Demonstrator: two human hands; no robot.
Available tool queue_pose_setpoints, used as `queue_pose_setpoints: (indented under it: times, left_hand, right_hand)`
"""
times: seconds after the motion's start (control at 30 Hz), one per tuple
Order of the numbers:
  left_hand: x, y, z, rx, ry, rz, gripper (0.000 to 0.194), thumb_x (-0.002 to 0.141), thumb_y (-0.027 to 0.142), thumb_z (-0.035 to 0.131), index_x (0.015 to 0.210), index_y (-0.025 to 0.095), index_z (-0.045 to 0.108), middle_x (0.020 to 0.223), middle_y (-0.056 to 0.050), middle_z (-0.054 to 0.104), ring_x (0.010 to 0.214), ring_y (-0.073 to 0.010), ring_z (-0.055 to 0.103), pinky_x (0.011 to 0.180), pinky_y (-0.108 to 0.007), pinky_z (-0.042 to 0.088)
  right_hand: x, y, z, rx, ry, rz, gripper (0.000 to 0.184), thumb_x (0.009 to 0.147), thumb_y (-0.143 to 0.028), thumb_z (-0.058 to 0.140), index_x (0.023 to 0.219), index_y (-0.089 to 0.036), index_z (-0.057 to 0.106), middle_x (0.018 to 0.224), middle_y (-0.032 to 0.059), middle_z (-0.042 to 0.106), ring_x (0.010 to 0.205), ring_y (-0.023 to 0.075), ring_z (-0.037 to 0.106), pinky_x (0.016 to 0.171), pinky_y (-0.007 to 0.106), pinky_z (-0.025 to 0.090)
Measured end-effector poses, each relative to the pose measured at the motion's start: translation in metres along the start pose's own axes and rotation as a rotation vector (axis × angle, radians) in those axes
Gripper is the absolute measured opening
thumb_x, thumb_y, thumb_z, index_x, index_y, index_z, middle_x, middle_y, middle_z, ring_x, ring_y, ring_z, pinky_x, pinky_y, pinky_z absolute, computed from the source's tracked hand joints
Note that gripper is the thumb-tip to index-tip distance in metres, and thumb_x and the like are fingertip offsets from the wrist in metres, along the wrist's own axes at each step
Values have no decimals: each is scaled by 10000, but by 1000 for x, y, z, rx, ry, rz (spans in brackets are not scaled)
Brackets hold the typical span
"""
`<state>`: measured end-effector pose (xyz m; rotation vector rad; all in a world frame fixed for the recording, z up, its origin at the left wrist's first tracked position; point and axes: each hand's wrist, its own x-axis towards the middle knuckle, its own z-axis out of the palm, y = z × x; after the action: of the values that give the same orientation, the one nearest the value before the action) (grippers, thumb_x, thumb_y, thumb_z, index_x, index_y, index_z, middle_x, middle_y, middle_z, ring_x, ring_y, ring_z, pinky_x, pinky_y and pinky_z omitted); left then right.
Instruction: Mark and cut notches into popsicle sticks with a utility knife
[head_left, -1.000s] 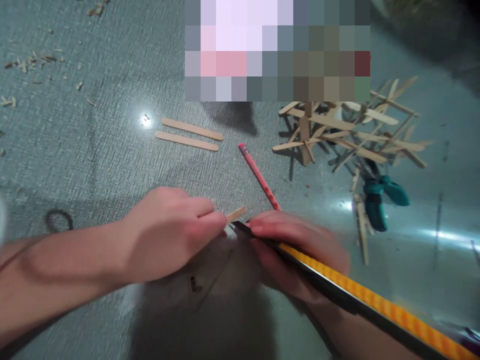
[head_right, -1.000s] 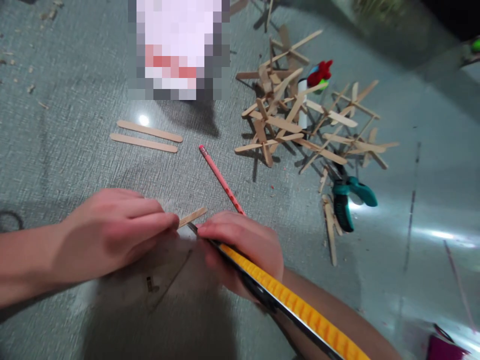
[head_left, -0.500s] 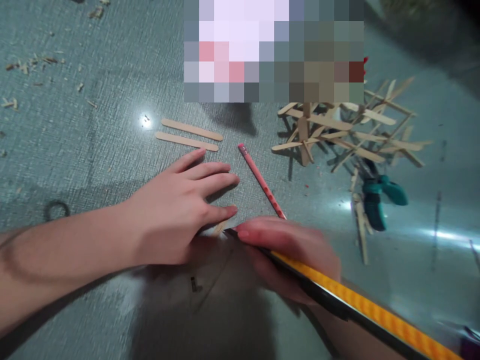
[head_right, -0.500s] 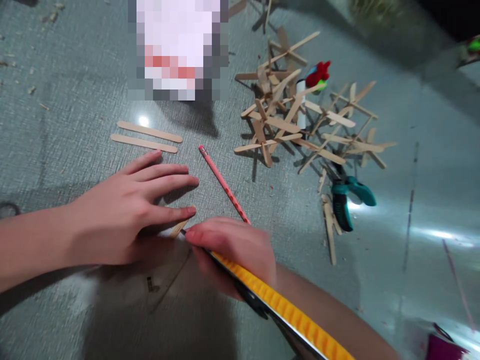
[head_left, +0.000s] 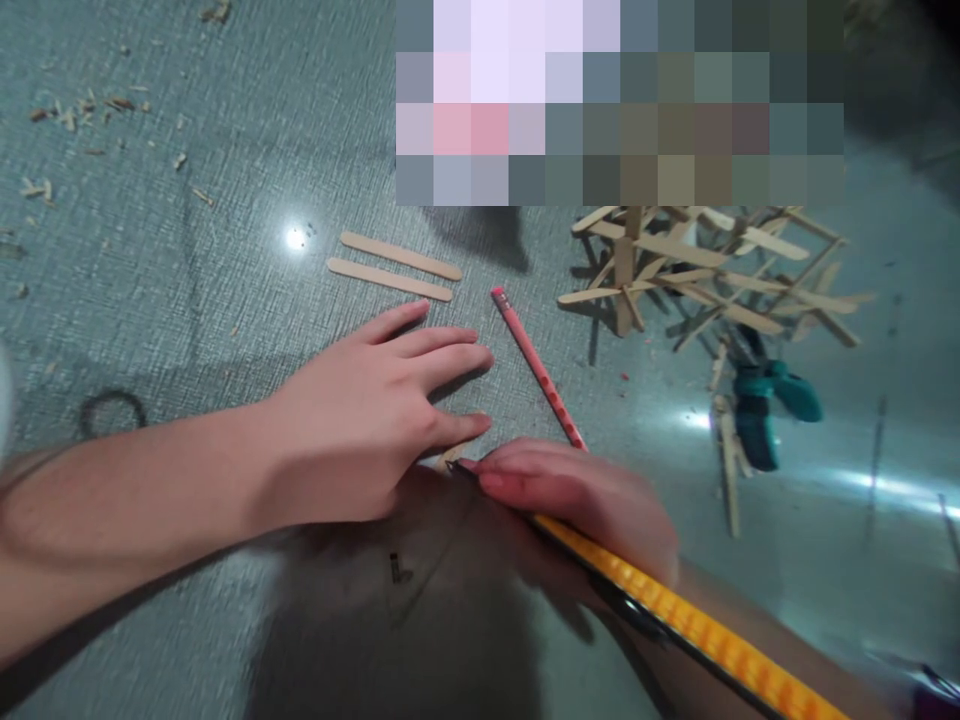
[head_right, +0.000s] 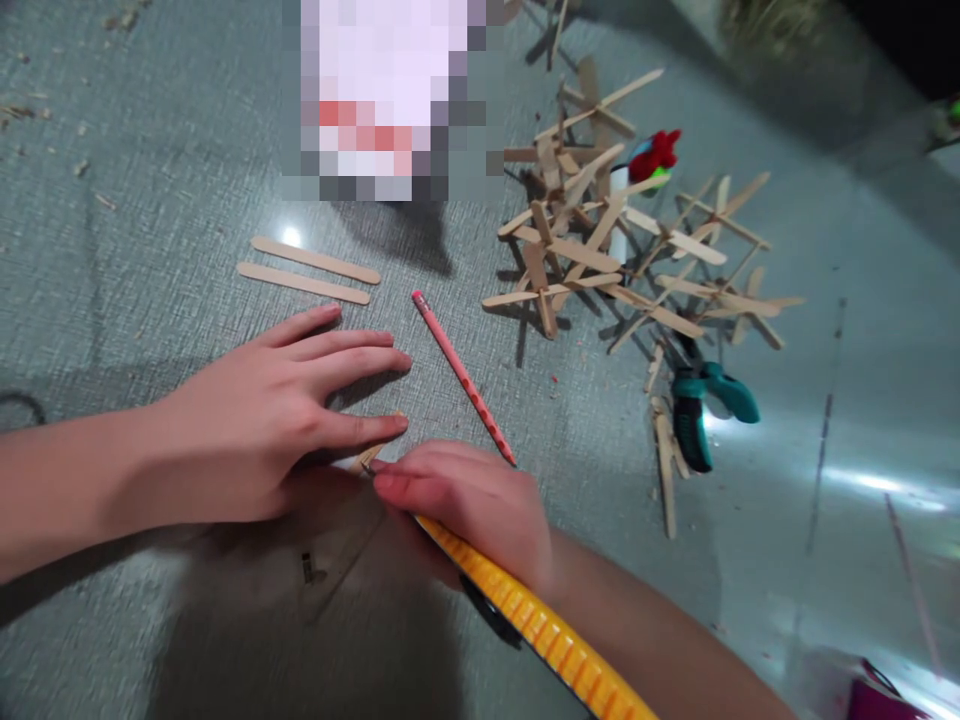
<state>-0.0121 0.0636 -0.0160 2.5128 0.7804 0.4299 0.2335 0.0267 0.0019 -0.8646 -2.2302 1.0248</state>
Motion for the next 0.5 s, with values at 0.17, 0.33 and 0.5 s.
queue_pose_setpoints:
  times: [0.17,0.33,0.5]
  left_hand:
    - [0,0,2,8,15,10,442,838,306,773,1280,319,782,1564,-108,574,1518,-358,468,1304,-614,256]
    - [1,0,1,15,-4,11,476,806,296,800,1282,308,786,1562,-131,575,1516,-371,471,1296,-620,269]
    - [0,0,1,13,-4,9,485,809,344,809,1293,311,778,1575,-115,561,1515,-372,466,1299,-617,259]
  right_hand:
    - [-3,3,-4,-29,-52,-38,254,1057,-172,602,1281,-283,648,957,9,806,875,176,803,788,290,668]
    - [1,2,-8,-66,-94,-50,229,1085,-201,571,1290,-282,635,983,7,809,892,163,803,794,279,666]
    - [2,1,-8,-85,-96,-59,167,1099,-217,553,1220,-250,663,988,21,812,894,151,800,806,258,661]
